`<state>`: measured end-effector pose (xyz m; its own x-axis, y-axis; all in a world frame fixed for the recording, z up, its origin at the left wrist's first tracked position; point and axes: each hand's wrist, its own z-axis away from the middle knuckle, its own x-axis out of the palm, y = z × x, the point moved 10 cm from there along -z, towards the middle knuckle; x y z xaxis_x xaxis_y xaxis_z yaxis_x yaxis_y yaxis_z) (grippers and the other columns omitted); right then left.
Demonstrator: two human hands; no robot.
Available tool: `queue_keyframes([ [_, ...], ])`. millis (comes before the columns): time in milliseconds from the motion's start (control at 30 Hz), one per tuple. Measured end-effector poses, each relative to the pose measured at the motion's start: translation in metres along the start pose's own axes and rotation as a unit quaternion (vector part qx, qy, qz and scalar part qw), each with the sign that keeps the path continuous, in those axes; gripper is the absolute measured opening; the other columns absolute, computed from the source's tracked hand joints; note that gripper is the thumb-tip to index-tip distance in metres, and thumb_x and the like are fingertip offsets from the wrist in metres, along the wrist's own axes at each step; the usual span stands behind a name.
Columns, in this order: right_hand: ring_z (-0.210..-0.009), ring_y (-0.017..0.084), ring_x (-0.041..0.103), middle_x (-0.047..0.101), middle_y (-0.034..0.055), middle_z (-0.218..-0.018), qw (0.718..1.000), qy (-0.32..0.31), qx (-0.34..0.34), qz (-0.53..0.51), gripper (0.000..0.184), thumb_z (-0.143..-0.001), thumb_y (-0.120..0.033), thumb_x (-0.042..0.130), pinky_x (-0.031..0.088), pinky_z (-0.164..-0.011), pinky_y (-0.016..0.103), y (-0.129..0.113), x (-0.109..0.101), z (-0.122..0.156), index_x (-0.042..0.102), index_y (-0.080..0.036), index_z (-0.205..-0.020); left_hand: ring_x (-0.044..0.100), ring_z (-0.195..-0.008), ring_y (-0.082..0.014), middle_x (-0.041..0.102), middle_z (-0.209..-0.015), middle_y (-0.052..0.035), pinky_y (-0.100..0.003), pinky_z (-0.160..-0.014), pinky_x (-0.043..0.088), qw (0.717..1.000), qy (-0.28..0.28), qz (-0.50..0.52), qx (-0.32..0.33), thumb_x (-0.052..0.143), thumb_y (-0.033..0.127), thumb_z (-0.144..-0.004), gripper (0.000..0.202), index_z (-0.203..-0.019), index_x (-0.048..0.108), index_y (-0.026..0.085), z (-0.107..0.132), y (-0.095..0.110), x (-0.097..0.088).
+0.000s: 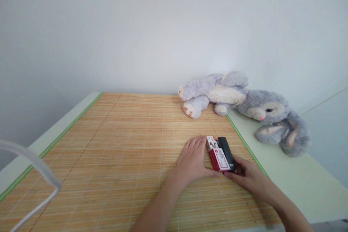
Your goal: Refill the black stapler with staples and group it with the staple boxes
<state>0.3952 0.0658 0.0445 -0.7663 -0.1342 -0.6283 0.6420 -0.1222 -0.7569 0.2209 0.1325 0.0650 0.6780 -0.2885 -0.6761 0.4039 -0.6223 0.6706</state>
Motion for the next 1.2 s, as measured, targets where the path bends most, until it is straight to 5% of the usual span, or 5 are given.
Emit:
queue_keyframes([
  [633,-0.081,0.026,0.067,0.075,0.0058,-0.090,1.000,0.027,0.007,-0.007,0.066,-0.083,-0.055,0.074,0.057,-0.073,0.036,0.000,0.000,0.001,0.067,-0.019,-0.138,0.034,-0.156,-0.0331,0.037,-0.169,-0.0160,-0.049,-0.131,0.028,0.999,-0.032,-0.028,-0.020,0.091,0.070,-0.059,0.134,-0.164,0.028,0.015,0.005,0.003,0.005],
  [800,-0.073,0.020,0.062,0.066,0.0005,-0.086,0.998,0.039,0.043,-0.006,0.090,-0.093,-0.054,0.066,0.054,-0.065,0.030,0.021,-0.013,0.030,0.028,-0.020,-0.167,0.022,-0.162,-0.0319,0.020,-0.175,-0.0133,-0.050,-0.132,0.029,0.988,-0.081,-0.096,-0.086,0.080,0.061,-0.080,0.119,-0.168,0.015,0.014,0.065,-0.011,-0.013],
  [900,-0.080,0.020,0.067,0.064,0.0005,-0.086,0.994,0.083,0.067,-0.015,0.079,-0.096,-0.056,0.063,0.058,-0.070,0.028,0.018,-0.020,0.058,0.035,-0.026,-0.164,0.024,-0.161,-0.0260,0.025,-0.175,-0.0040,-0.049,-0.131,0.029,0.979,-0.040,-0.166,-0.115,0.061,0.053,-0.098,0.087,-0.168,0.019,0.026,0.113,-0.030,-0.048],
  [1100,-0.116,0.024,0.070,0.072,0.0084,-0.125,0.996,0.062,-0.066,0.008,0.046,-0.102,-0.045,0.056,0.059,-0.103,0.038,-0.085,0.068,0.047,0.062,-0.031,-0.146,0.029,-0.159,-0.0302,0.032,-0.173,-0.0051,-0.058,-0.128,0.031,0.937,0.046,-0.295,-0.182,0.053,0.061,-0.100,0.072,-0.163,0.036,0.029,0.151,-0.070,-0.104],
  [1200,-0.155,0.028,0.038,0.048,0.0088,-0.163,0.986,0.071,-0.136,0.066,0.058,-0.103,-0.042,0.055,0.041,-0.124,0.050,-0.125,0.119,0.022,0.047,-0.029,-0.158,0.021,-0.162,-0.0334,0.026,-0.175,-0.0089,-0.061,-0.128,0.028,0.925,0.062,-0.322,-0.193,0.053,0.063,-0.099,0.079,-0.165,0.032,0.024,0.145,-0.075,-0.108],
])
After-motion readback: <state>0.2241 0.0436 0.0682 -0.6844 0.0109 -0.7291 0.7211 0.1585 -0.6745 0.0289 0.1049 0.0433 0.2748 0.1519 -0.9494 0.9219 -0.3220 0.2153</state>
